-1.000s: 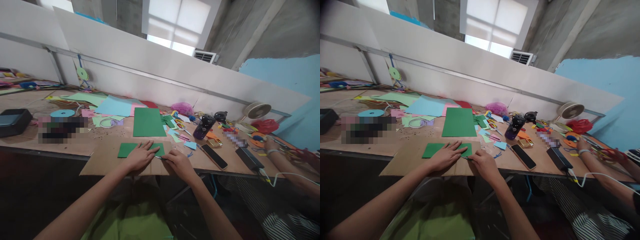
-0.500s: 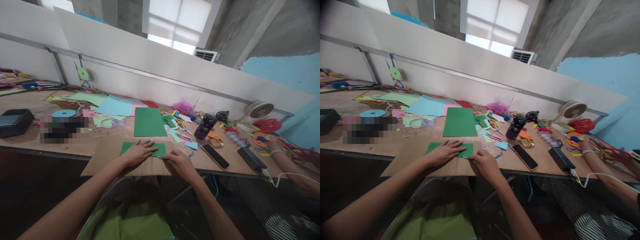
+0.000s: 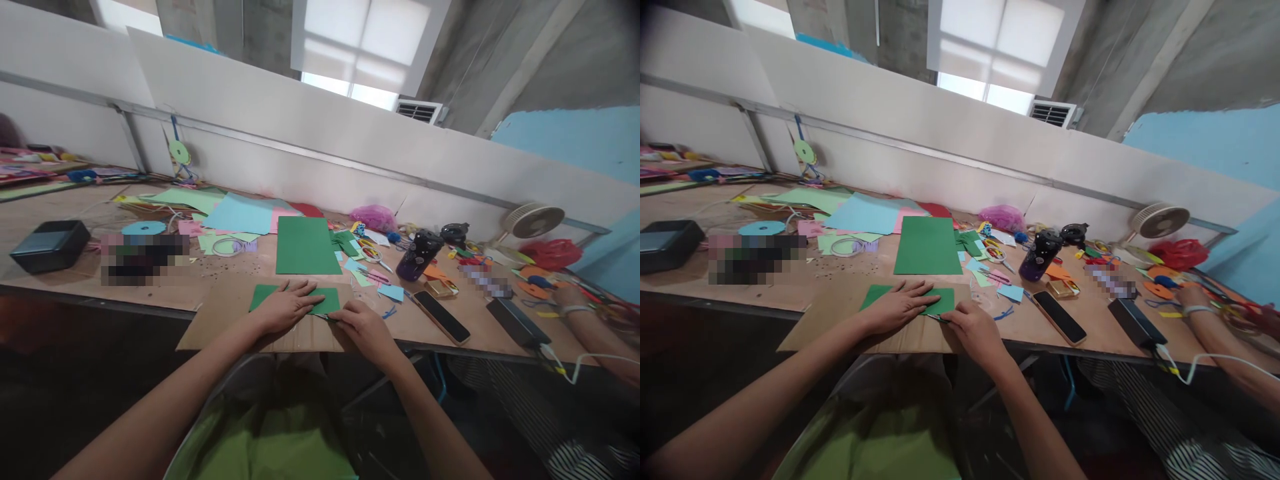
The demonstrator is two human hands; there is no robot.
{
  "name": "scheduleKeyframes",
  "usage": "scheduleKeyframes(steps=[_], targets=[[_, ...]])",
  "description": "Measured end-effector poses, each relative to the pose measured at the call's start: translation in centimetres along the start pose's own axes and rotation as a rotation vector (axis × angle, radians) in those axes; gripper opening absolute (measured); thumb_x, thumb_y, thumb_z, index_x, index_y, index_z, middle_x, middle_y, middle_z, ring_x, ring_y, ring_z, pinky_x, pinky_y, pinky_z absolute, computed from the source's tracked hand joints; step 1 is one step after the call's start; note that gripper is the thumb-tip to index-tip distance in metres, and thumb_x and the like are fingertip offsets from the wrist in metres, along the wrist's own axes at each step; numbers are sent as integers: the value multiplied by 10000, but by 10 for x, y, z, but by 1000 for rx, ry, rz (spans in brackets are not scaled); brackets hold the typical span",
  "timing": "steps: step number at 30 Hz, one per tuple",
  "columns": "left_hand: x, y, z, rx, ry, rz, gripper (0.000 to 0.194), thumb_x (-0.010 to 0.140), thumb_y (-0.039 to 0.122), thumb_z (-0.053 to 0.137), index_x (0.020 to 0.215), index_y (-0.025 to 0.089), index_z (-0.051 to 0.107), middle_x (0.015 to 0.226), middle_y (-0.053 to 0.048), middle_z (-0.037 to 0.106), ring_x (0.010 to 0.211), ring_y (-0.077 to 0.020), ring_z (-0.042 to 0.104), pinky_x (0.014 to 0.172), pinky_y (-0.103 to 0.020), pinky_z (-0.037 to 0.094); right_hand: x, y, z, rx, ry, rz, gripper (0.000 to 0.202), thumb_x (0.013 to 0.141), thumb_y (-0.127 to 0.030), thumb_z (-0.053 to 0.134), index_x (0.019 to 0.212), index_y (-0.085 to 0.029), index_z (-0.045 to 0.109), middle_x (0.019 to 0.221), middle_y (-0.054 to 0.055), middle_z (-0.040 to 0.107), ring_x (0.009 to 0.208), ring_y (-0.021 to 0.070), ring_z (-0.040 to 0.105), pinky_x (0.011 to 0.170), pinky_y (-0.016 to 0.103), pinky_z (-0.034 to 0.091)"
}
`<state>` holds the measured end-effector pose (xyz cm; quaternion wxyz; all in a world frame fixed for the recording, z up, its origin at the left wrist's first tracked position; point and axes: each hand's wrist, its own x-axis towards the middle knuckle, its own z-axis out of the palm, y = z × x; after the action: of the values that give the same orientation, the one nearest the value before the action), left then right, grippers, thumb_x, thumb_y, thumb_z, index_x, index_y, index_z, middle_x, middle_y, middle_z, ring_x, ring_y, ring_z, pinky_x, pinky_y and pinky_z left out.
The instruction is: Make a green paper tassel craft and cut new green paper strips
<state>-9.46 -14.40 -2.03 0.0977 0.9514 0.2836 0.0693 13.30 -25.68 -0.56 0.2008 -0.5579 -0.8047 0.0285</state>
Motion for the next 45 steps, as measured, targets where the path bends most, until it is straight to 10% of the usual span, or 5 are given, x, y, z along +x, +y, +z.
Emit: scheduleKeyframes(steps=[17, 45], targets=[[-4, -14, -18, -151, -5, 1, 500, 1019, 435, 283, 1498, 316, 366, 1597, -19, 285, 1466, -187, 254, 1162, -338, 207, 9, -10, 8, 13, -5, -17, 255, 946, -172, 543, 1104, -265, 720, 999, 65, 646, 941, 199, 596, 790, 280, 437], [-16, -29, -7, -1, -20, -49, 470, 1030, 437, 277, 1488, 368, 361, 1611, -47, 227, 1495, -238, 152, 1175, -464, 111, 28, -33, 26, -20, -4, -104, 247, 956, -207, 538, 1114, -279, 713, 915, 50, 592, 946, 195, 568, 787, 277, 433]])
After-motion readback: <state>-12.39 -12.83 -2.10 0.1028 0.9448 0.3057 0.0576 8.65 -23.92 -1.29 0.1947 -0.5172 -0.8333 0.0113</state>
